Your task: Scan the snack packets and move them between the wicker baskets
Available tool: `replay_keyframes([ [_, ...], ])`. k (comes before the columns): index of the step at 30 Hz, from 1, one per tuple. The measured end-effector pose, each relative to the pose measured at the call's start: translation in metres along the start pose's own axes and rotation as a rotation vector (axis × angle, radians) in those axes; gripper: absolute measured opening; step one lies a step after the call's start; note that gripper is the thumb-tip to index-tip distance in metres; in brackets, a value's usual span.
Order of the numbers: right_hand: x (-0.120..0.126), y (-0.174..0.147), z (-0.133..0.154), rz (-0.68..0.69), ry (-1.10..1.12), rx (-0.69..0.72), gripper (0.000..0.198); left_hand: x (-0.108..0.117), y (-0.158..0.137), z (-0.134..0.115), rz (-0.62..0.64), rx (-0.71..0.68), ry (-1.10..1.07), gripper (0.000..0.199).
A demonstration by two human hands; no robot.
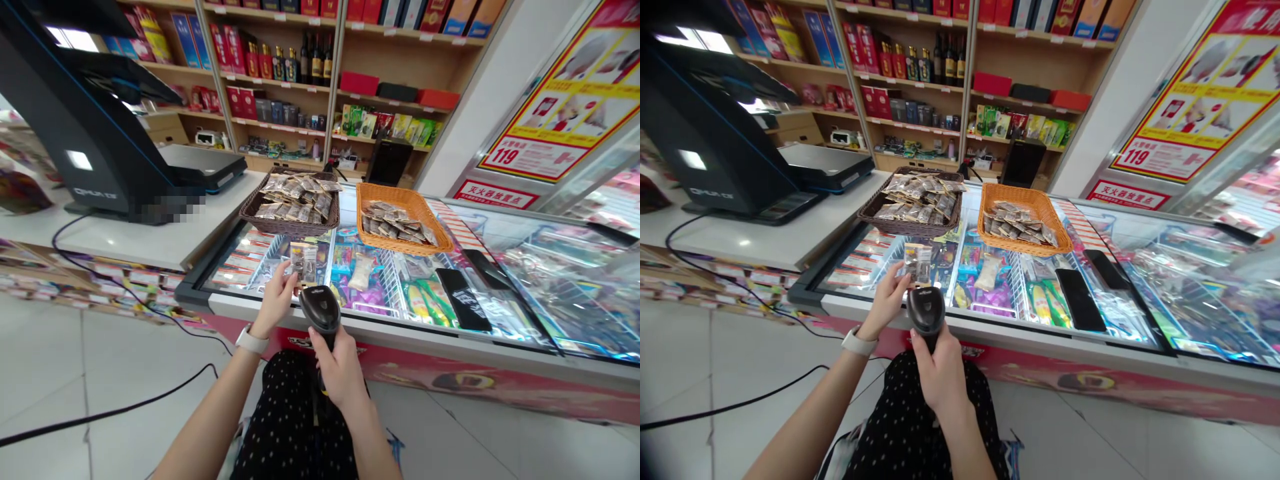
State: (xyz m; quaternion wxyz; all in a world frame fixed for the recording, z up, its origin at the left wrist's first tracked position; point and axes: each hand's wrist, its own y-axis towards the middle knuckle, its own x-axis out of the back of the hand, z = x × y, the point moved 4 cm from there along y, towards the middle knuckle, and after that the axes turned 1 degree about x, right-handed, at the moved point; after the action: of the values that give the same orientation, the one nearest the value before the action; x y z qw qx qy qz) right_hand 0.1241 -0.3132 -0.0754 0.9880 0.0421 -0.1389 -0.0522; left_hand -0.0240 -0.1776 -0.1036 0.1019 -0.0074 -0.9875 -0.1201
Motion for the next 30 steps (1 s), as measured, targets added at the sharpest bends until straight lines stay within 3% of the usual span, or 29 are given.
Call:
replay_keyframes([
  [16,0.005,-0.002,-0.004,-0.017,0.013,-0.029,0.041,-0.001,0.001,0.01,-0.029,0.067,-0.14,0.062],
  [20,0.018,-0.007,-0.012,-0.094,0.077,-0.038,0.045,-0.012,0.018,-0.002,0.075,0.133,-0.271,0.071],
  [25,0.039,-0.011,-0.027,-0.195,0.118,-0.083,0.056,-0.055,0.071,-0.042,0.242,0.156,-0.439,0.066],
  [30,0.057,-0.016,-0.039,-0.313,0.096,-0.083,0.061,-0.138,0.129,-0.078,0.443,0.307,-0.524,0.051],
])
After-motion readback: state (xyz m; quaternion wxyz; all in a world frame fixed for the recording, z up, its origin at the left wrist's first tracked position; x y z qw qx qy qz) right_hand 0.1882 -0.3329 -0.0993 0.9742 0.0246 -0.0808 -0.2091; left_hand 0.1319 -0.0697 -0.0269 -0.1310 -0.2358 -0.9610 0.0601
